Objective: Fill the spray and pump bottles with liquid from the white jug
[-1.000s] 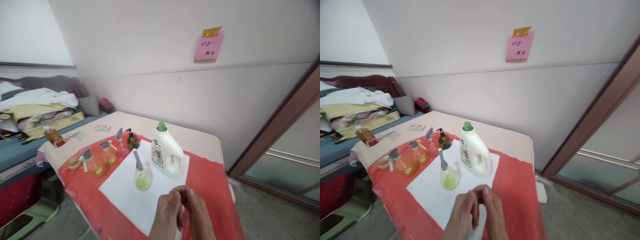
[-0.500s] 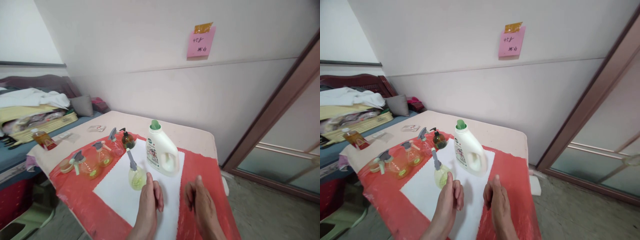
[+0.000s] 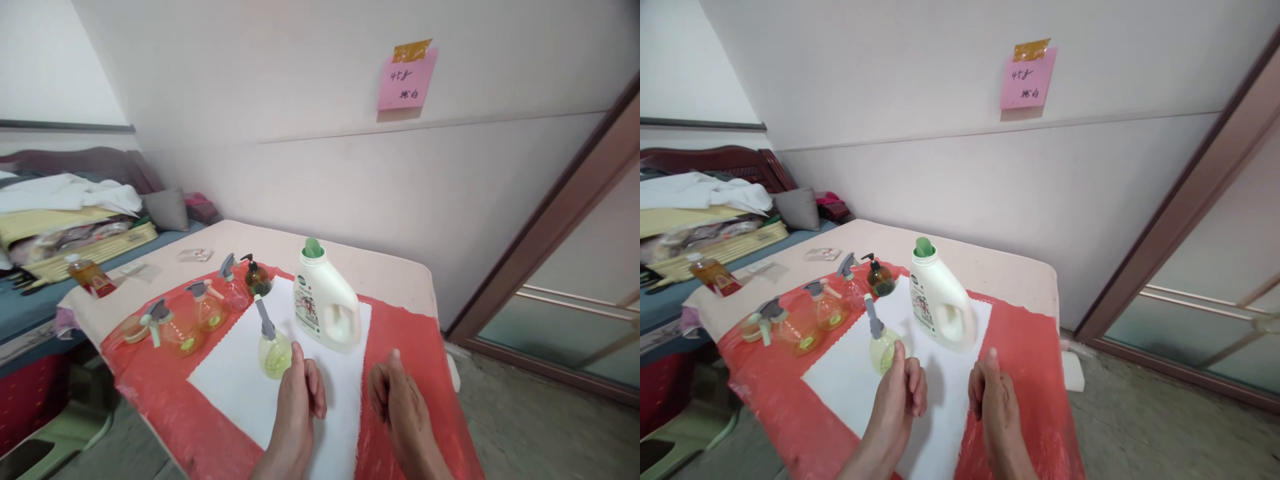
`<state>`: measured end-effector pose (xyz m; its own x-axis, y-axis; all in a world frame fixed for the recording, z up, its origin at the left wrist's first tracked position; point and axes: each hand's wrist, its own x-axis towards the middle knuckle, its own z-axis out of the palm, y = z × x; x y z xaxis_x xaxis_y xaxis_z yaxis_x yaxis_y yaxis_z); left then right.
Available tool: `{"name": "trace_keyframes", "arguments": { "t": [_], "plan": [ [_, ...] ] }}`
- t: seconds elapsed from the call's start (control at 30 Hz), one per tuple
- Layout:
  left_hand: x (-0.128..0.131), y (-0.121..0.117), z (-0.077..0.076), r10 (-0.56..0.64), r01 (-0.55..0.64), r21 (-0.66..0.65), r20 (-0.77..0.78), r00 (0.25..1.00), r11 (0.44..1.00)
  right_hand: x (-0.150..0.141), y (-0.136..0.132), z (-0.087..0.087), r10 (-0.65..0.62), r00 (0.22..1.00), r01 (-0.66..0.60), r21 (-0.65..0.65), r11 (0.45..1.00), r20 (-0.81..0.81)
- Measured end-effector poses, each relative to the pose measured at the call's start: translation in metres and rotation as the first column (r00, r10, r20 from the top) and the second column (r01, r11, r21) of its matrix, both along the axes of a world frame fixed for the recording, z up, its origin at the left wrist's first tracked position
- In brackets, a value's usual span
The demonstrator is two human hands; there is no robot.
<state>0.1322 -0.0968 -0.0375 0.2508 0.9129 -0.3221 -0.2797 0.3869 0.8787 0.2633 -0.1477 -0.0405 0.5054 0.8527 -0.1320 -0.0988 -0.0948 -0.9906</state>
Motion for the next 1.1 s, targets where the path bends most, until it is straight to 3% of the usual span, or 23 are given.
{"name": "trace_keyframes", "arguments": {
  "t": [0.27,0.47,0.53,0.63,0.7,0.73,0.77,0.83,0.93,1.0,1.1],
  "plan": [
    [0.000,0.003,-0.005,-0.006,0.007,0.031,-0.016,1.000,0.999,-0.001,0.003,-0.006,-0.018,1.000,0.018,0.008,1.000,0.000],
    [-0.002,-0.002,0.010,0.008,0.028,0.201,-0.176,0.984,0.979,0.000,0.003,-0.004,0.009,1.000,-0.009,-0.003,1.000,-0.028],
    [-0.012,-0.001,0.016,0.091,-0.012,0.341,-0.217,0.972,0.940,0.000,0.002,-0.003,0.012,0.999,-0.012,0.000,1.000,-0.031],
    [-0.036,0.010,0.022,0.380,-0.244,0.561,-0.138,0.915,0.791,0.001,0.002,-0.001,0.013,1.000,-0.013,-0.017,1.000,-0.005],
    [-0.052,0.027,0.023,0.584,-0.421,0.582,-0.117,0.803,0.695,0.001,0.002,0.001,0.022,1.000,-0.022,-0.031,0.999,-0.003],
    [-0.059,0.037,0.023,0.645,-0.486,0.554,-0.126,0.754,0.676,0.000,0.002,0.002,0.029,1.000,-0.029,-0.029,0.999,-0.006],
    [-0.065,0.047,0.022,0.653,-0.508,0.513,-0.145,0.743,0.692,0.000,0.002,0.004,0.038,0.999,-0.038,-0.024,0.999,-0.008],
    [-0.072,0.063,0.018,0.588,-0.469,0.416,-0.221,0.778,0.779,-0.002,0.001,0.006,0.058,0.998,-0.058,-0.021,0.998,0.008],
    [-0.074,0.074,0.009,0.383,-0.290,0.305,-0.312,0.869,0.907,-0.006,0.001,0.008,0.098,0.994,-0.096,-0.048,0.994,0.039],
    [-0.073,0.077,0.002,0.278,-0.168,0.318,-0.342,0.898,0.933,-0.009,0.002,0.008,0.128,0.991,-0.125,-0.059,0.990,0.040],
    [-0.070,0.085,-0.010,0.249,-0.065,0.391,-0.440,0.863,0.918,-0.012,0.006,0.002,0.178,0.984,-0.176,-0.101,0.979,0.012]
  ]
}}
